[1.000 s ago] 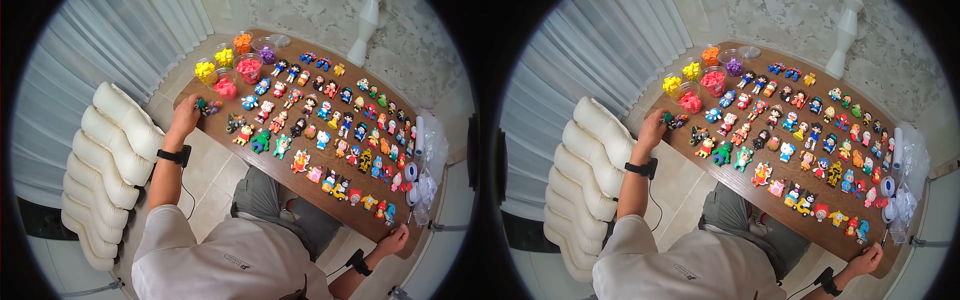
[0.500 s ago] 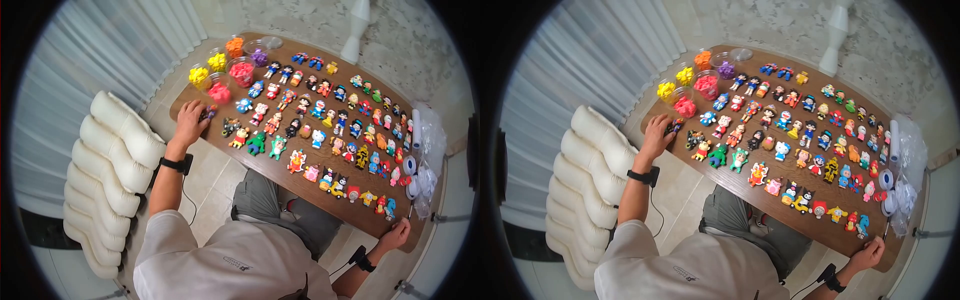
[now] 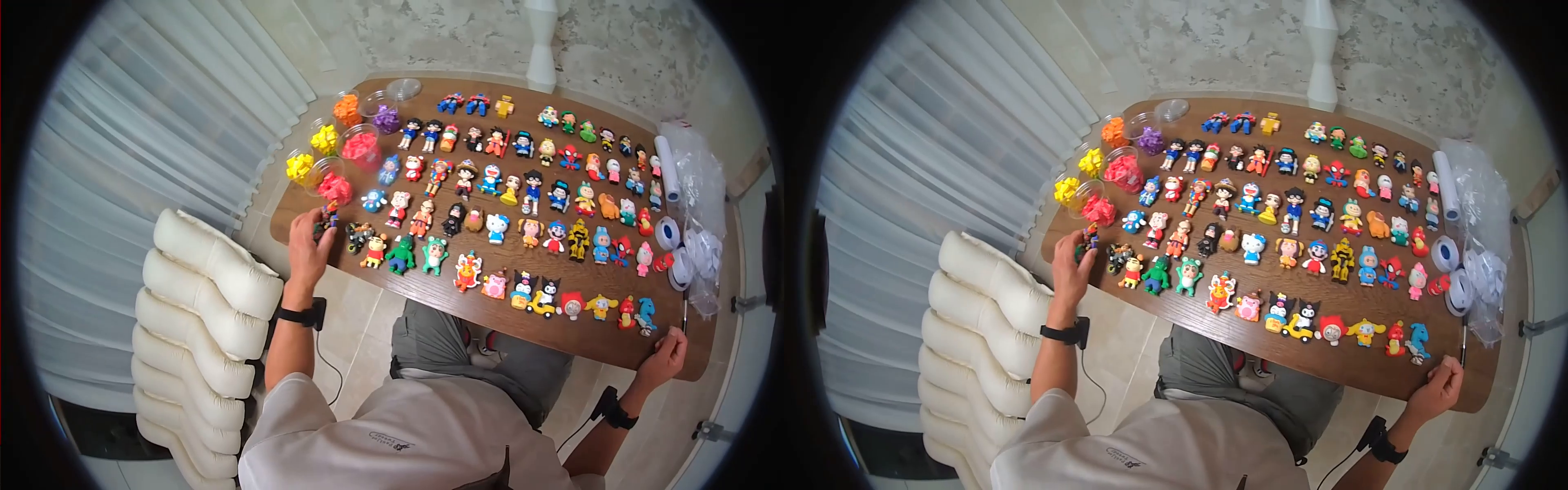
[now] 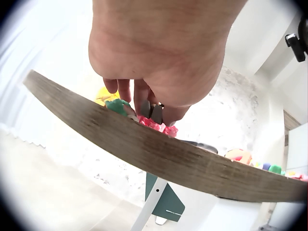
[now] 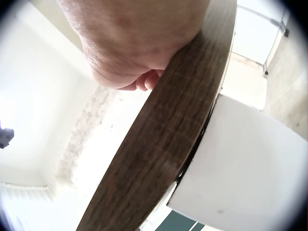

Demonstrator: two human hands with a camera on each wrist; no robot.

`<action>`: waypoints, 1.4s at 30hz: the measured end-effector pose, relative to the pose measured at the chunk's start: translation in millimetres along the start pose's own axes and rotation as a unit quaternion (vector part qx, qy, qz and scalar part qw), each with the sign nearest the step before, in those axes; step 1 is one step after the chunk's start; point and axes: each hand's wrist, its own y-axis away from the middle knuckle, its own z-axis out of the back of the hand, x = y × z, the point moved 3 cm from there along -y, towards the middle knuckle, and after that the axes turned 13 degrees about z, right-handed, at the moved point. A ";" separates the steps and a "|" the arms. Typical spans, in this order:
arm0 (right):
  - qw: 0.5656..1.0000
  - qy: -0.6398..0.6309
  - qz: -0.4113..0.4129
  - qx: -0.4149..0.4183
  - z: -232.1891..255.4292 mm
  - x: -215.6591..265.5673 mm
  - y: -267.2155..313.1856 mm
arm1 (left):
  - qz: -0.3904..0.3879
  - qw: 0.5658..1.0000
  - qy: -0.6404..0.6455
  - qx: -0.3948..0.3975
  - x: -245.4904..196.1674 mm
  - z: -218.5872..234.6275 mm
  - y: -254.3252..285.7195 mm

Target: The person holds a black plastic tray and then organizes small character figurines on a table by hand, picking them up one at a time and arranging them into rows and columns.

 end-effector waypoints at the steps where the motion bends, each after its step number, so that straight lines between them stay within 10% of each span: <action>1: 1.000 0.004 0.000 -0.003 -0.6 -2.2 0.9 | 0.001 1.000 -0.009 -0.006 -5.8 3.5 2.8; 10: 1.000 0.002 0.002 0.001 5.0 -4.6 3.0 | -0.045 0.998 -0.003 -0.036 -78.5 19.7 -11.9; 15: 1.000 -0.002 -0.017 -0.003 3.9 -1.2 4.1 | -0.111 0.989 -0.001 0.095 -180.4 11.0 -68.0; 26: 0.998 -0.033 -0.030 -0.038 -0.2 11.4 7.1 | -0.097 0.934 -0.057 0.340 -301.0 -220.2 -234.6; 36: 0.997 -0.049 -0.034 -0.041 2.5 13.8 9.1 | -0.062 0.923 -0.151 0.349 -326.1 -299.6 -248.5; 42: 0.997 -0.046 -0.039 -0.043 1.6 13.5 9.1 | -0.181 0.930 -0.056 0.316 -345.2 -309.4 -235.8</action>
